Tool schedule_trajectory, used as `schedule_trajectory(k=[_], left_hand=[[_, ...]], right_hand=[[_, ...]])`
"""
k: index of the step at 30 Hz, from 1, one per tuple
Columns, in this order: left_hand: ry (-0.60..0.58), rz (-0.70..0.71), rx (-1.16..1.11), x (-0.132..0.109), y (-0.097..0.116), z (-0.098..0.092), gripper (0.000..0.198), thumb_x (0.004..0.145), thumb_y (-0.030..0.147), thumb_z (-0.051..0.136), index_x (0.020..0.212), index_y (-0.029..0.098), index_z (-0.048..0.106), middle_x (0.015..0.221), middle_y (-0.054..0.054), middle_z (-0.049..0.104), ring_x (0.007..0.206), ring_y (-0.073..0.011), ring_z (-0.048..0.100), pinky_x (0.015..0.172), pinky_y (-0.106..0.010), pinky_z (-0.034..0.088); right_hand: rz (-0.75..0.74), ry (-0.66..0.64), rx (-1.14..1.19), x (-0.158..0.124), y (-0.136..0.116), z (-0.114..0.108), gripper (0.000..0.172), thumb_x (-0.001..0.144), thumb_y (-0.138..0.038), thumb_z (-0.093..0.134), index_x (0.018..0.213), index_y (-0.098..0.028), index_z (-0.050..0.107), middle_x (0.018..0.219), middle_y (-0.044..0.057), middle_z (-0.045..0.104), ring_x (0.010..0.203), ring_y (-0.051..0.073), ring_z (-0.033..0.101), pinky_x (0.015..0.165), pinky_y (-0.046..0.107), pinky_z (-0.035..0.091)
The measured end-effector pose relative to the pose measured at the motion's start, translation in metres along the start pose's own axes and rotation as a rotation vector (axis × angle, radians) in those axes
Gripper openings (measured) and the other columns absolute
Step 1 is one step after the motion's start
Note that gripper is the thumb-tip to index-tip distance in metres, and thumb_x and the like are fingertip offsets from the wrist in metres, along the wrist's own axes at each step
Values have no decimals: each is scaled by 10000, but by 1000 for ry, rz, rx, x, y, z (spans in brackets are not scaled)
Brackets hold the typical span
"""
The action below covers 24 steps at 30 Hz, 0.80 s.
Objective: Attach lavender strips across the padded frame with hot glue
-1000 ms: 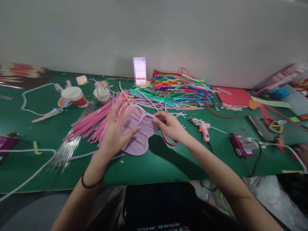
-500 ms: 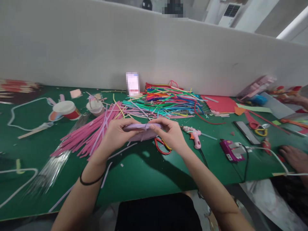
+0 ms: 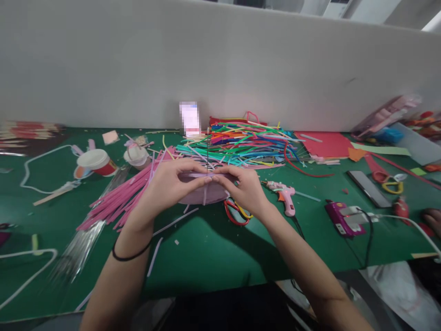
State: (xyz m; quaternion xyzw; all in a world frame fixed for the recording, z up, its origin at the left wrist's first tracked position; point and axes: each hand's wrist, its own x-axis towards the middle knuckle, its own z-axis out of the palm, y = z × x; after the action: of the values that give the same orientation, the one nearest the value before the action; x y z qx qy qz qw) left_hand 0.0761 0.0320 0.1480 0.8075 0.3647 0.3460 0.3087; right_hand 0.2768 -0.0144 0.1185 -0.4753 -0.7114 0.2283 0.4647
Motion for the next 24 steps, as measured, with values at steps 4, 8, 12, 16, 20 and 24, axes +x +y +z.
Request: schedule_trajectory(k=[4,8,12,16,20,24], left_hand=[[2,-62,89,13,1,-11,238,800,448,718,795,213,759,846,-35,757,793,-188,672,731,-283,524],[-76,-89,134,25,-1,-21,244,797,457,707,789,218,756,836,-33,758,789,-192,678,692,-277,508],[-127,-87,166,35,-6,-25,254,790,479,710,768,229,750,819,-26,755,773,-193,679,691,-285,509],[-116,-91,158,39,-8,-24,276,787,497,706,736,227,735,809,-29,758,764,-199,681,691,-294,518],[-123,-101,105,39,-9,-22,254,786,465,716,733,216,725,795,-29,754,753,-192,677,688,-290,519],[-150,-135,52,40,-12,-21,231,784,424,725,712,207,698,767,-18,738,744,-185,669,673,-280,518]], right_hand=[[100,-21,188,9,15,0,285,818,-339,757,1081,-234,727,1082,26,768,936,178,720,818,289,571],[117,34,226,17,23,3,211,838,-346,729,1010,-225,745,1012,27,780,867,168,733,773,287,593],[-7,63,37,26,23,4,145,896,-316,673,969,-214,745,949,30,783,844,161,727,787,284,581],[-148,78,-140,28,22,4,161,945,-279,608,1033,-221,729,1026,45,775,947,176,720,882,311,558],[-169,108,-141,27,25,8,170,954,-298,600,1056,-254,729,1047,24,776,950,172,728,890,310,561],[-171,149,-167,26,28,13,165,961,-303,586,1013,-260,736,1017,25,781,947,181,732,891,319,560]])
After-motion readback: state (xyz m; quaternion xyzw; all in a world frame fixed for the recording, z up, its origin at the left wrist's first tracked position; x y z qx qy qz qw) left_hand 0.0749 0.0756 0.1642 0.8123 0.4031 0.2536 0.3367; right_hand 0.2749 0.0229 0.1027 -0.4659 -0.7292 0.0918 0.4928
